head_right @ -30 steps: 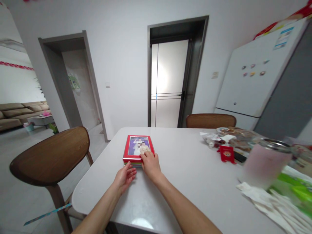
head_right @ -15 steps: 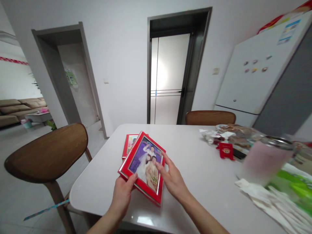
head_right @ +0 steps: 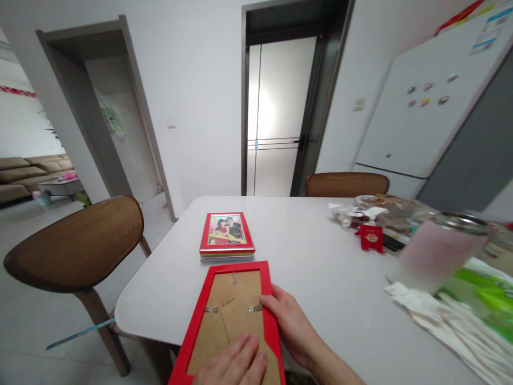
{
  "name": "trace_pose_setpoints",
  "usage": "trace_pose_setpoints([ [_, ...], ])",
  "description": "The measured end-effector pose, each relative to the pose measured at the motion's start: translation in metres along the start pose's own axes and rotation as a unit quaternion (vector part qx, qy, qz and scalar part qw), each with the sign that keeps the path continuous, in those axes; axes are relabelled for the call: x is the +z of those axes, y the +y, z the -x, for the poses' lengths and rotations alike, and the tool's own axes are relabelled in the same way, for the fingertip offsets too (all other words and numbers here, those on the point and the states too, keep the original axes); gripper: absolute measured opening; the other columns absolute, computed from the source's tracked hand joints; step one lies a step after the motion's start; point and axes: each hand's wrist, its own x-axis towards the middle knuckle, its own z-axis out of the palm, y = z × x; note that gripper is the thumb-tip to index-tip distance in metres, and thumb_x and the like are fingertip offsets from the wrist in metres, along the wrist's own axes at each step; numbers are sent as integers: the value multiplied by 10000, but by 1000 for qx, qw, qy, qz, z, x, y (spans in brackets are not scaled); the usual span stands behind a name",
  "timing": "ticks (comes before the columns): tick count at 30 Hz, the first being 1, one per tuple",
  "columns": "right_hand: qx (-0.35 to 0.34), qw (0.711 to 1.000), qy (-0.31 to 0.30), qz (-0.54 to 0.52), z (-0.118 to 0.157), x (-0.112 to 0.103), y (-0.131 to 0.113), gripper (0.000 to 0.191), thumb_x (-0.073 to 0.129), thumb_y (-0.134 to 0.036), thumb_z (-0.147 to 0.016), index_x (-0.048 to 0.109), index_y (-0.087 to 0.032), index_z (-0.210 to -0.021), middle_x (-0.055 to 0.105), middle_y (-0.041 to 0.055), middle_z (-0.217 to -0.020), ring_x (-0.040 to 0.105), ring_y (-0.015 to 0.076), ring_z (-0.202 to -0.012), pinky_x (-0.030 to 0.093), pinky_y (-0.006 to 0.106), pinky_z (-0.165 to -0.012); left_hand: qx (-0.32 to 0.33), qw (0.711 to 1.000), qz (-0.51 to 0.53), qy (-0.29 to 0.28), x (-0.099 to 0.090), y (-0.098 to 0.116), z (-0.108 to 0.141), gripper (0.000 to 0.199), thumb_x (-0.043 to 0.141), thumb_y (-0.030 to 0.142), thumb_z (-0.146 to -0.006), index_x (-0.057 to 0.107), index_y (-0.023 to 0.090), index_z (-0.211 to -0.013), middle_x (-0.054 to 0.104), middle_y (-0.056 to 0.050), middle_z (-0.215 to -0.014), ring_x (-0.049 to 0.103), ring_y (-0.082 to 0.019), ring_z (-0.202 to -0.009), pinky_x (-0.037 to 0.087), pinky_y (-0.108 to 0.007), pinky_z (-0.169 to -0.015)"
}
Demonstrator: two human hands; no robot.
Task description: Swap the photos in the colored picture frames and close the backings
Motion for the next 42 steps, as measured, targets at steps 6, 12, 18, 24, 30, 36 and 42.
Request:
trace_pose_setpoints([
  [6,-79,954,79,279,-35,-23,21,463,466,-185,-623,459,-175,-1086,642,53,-924,603,193,-773,461,315,-706,5,998,8,-67,24,-3,12,305,360,122,-794,540,136,-1041,635,-114,-977,593,-252,-902,538,-303,-666],
  [12,-141,792,163,572,-44,-29,29,429,431,-163,-647,498,-115,-1068,590,96,-896,540,192,-831,399,297,-782,-65,992,16,-110,46,6,14,282,382,148,-789,569,143,-1000,615,-115,-1025,565,-262,-954,519,-318,-722],
  [18,-165,754,151,618,-44,-32,37,387,422,-166,-682,515,-121,-1055,545,104,-956,502,186,-908,373,291,-841,-99,956,130,-246,31,-1,4,411,536,233,-707,520,99,-1096,525,-166,-1138,473,-300,-1064,454,-379,-840],
  [24,-180,751,109,625,-40,-34,35,430,447,-150,-649,516,-149,-1073,426,117,-1200,395,200,-1109,307,324,-939,-265,912,187,-250,-6,-48,15,571,603,341,-641,472,140,-1159,437,-151,-1239,388,-307,-1141,310,-464,-953],
  [30,-161,742,112,641,-44,-24,29,306,430,-172,-696,599,-180,-950,496,104,-1103,485,188,-989,382,286,-842,-424,877,143,-177,-7,-85,31,526,510,250,-684,434,102,-1183,431,-141,-1253,389,-249,-1149,292,-409,-976],
  [36,-190,715,113,663,-46,-22,27,279,423,-212,-737,607,-172,-944,527,104,-1050,476,198,-960,373,293,-820,-423,880,154,-153,-4,-82,32,500,492,231,-691,452,79,-1165,457,-150,-1227,404,-253,-1133,295,-403,-974],
  [42,-211,690,80,687,-71,7,22,252,403,-208,-776,614,-192,-914,575,72,-944,479,183,-885,355,276,-761,-437,872,183,-118,-3,-84,35,483,520,224,-674,481,141,-1148,479,-107,-1217,410,-250,-1129,288,-406,-978],
])
